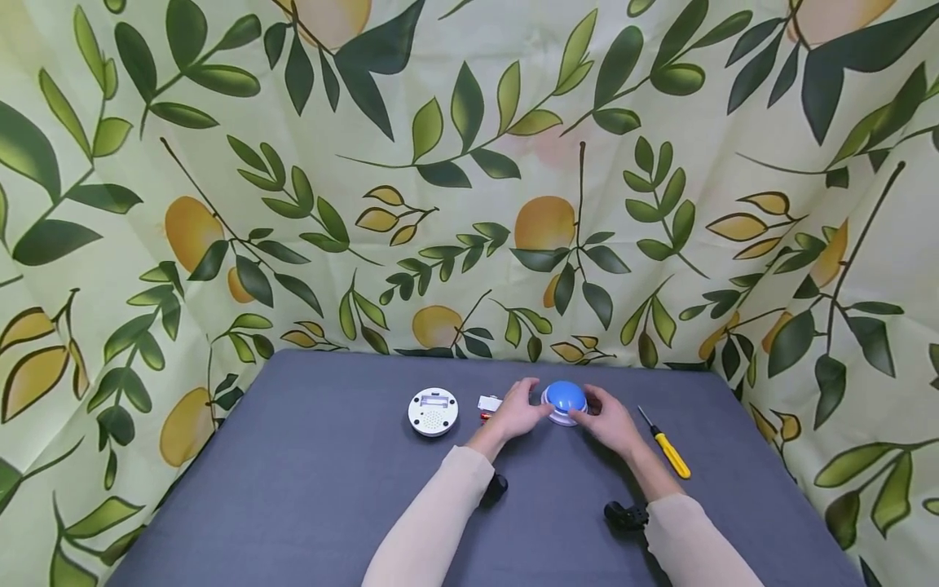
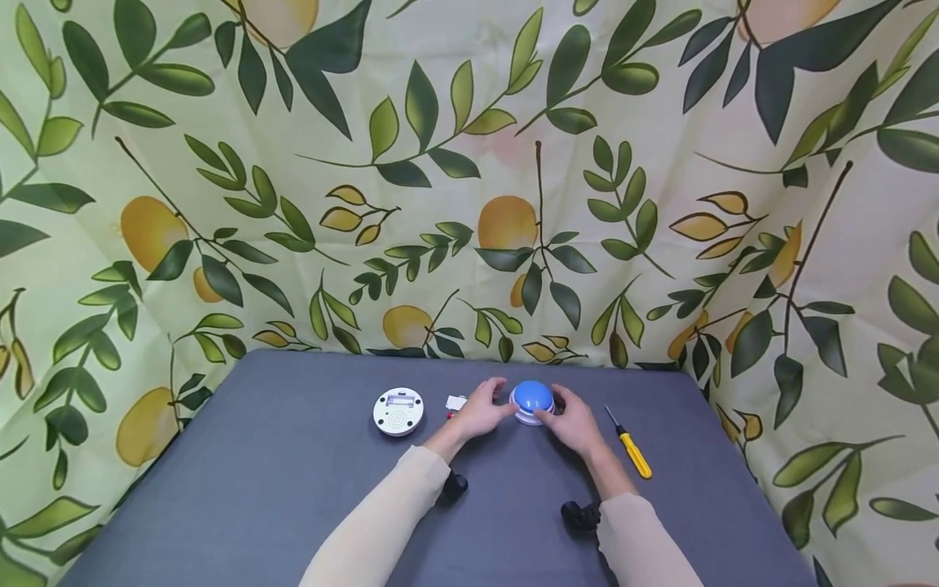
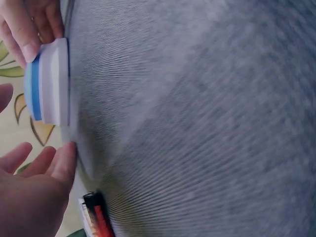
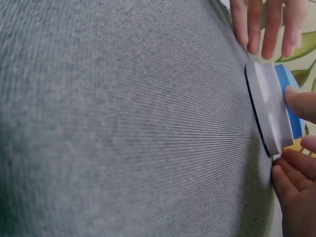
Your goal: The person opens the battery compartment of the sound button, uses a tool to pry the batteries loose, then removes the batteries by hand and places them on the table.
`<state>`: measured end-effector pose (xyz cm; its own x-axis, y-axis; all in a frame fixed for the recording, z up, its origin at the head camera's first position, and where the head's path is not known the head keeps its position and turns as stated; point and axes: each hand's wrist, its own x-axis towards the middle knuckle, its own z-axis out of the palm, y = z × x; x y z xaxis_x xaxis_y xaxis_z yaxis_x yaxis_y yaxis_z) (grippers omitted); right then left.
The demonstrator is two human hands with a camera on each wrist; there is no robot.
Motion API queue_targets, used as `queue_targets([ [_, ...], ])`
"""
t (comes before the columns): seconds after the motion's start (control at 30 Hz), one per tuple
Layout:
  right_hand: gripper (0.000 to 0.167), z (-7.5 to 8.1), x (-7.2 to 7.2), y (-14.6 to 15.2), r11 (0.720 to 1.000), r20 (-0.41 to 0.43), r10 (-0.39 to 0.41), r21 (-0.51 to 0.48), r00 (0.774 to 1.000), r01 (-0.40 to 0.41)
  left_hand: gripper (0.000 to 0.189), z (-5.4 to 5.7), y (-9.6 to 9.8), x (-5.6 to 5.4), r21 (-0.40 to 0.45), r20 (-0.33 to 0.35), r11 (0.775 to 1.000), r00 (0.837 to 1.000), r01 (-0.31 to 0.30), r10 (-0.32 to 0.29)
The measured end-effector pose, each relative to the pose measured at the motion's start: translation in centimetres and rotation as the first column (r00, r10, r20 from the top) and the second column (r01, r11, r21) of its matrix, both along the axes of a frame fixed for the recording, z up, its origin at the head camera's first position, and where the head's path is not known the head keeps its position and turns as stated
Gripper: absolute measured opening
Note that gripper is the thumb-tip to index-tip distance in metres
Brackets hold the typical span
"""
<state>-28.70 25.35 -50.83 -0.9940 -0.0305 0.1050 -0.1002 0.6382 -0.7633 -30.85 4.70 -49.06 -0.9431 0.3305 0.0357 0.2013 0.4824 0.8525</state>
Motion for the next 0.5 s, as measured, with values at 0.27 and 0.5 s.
queue_targets([
  [0.27,0.064,-0.4,-0.3,-0.7,0.997,-0.011,-0.002,-0.071,1.000,0.001,0.057,-0.3,0.8,-0.3,-0.017,0.000,1.000,1.000,0.018,-0.019],
  [0.5,0.065,-0.2,0.2,-0.4,0.996,0.003,-0.023,-0.092,1.000,0.023,0.049,-0.1,1.3,0.0,-0.015,-0.001,1.000,1.000,0.010,-0.010],
])
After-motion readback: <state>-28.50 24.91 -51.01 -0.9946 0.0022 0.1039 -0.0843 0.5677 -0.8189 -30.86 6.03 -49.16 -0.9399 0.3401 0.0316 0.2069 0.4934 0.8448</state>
